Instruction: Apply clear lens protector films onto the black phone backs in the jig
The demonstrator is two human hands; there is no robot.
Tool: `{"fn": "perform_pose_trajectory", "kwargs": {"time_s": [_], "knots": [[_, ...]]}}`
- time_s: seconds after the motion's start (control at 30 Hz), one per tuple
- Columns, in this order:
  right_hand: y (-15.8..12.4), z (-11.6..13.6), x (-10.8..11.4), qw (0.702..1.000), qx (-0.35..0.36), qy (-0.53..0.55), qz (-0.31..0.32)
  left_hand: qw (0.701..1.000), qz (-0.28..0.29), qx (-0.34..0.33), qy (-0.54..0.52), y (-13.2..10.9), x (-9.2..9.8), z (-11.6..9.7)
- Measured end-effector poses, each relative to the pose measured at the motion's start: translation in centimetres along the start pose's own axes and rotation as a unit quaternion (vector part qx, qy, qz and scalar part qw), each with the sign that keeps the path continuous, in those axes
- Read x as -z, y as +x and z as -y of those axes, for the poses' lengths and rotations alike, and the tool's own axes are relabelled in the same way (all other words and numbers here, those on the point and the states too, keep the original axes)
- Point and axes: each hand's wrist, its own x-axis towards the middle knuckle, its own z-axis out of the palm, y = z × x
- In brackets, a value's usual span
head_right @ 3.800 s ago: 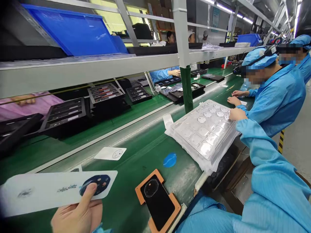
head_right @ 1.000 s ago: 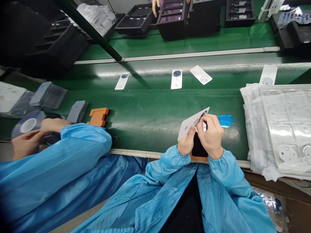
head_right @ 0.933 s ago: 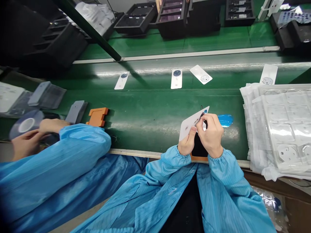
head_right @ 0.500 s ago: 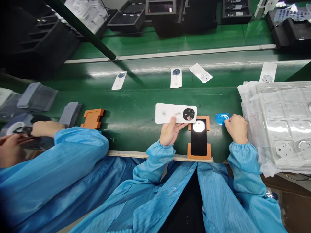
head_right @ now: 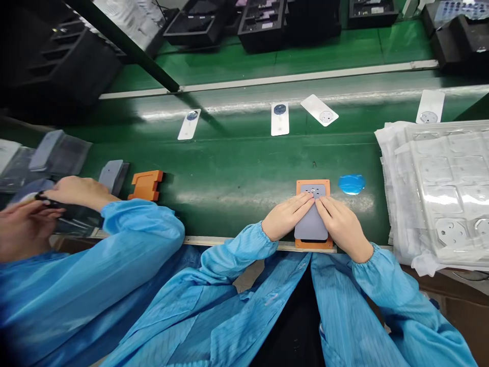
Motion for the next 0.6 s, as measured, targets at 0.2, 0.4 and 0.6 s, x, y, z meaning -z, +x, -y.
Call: {"fn": "perform_pose_trajectory", "kwargs": {"time_s": [0.2, 0.4, 0.6], "knots": [[-0.4, -1.2, -1.6, 0.999, -0.012, 0.008, 0.042, 0.998, 0.015, 0.031, -0.045, -0.4, -1.2, 0.7], [-0.4, -1.8, -2.9, 0.989, -0.018, 0.044, 0.143, 0.995, 0.015, 0.072, -0.069, 0.2, -1.5, 0.7], [-1.3, -0.8, -2.0, 0.986, -0.013, 0.024, 0.162, 0.996, 0.053, 0.07, -0.011, -0.7, -0.3, -0.7]]}}
